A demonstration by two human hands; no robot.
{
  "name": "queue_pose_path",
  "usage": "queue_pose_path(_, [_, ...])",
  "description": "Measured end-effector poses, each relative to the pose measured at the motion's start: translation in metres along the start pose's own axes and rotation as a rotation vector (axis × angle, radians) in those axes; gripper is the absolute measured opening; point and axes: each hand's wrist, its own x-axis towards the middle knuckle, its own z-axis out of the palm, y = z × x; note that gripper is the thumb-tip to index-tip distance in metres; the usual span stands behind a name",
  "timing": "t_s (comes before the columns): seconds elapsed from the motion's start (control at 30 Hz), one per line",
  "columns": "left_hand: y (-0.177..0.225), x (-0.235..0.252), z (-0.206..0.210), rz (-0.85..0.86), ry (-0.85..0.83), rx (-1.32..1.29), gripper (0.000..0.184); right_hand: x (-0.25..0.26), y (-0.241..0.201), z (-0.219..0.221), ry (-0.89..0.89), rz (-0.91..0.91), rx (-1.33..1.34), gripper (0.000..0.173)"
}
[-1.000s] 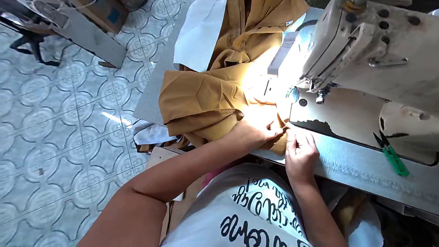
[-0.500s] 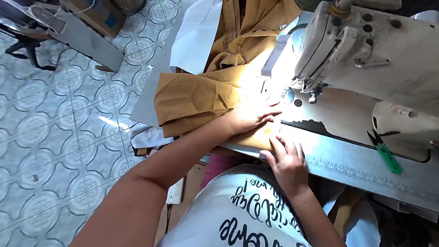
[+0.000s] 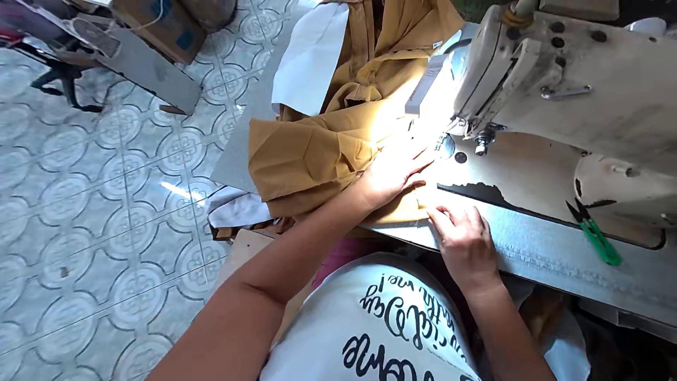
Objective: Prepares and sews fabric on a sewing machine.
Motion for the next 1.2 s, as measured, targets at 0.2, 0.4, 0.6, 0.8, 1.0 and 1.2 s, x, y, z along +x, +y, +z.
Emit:
queue_pose_path(0.2, [0.026,-0.015,0.009,-0.230,0.065,-0.002,0.047,0.034,-0.035,-0.025,0.072,0.271,0.330,0.024])
queue_pose_path(0.4, [0.038,-0.006,-0.013,-0.272,-0.081,0.117,0.040,0.051,-0.033,0.006,0.036,0.377,0.236,0.021])
queue_pose_path(0.6, [0.049,0.029,-0.061,-0.178,-0.490,0.115,0.035,0.045,-0.036,0.009,-0.026,0.387,0.138,0.026])
queue_pose_path(0.8, [-0.026,0.071,-0.045,0.337,-0.368,-0.109,0.010,0.045,-0.030,0.018,0.062,0.408,0.232,0.021])
queue_pose_path(1.0, [-0.054,0.060,-0.036,0.493,-0.236,-0.297,0.012,0.048,-0.029,0.023,0.121,0.473,0.272,0.018])
queue_pose_path(1.2, [-0.061,0.057,-0.038,0.448,-0.315,-0.347,0.018,0.054,-0.030,0.022,0.115,0.474,0.233,0.018])
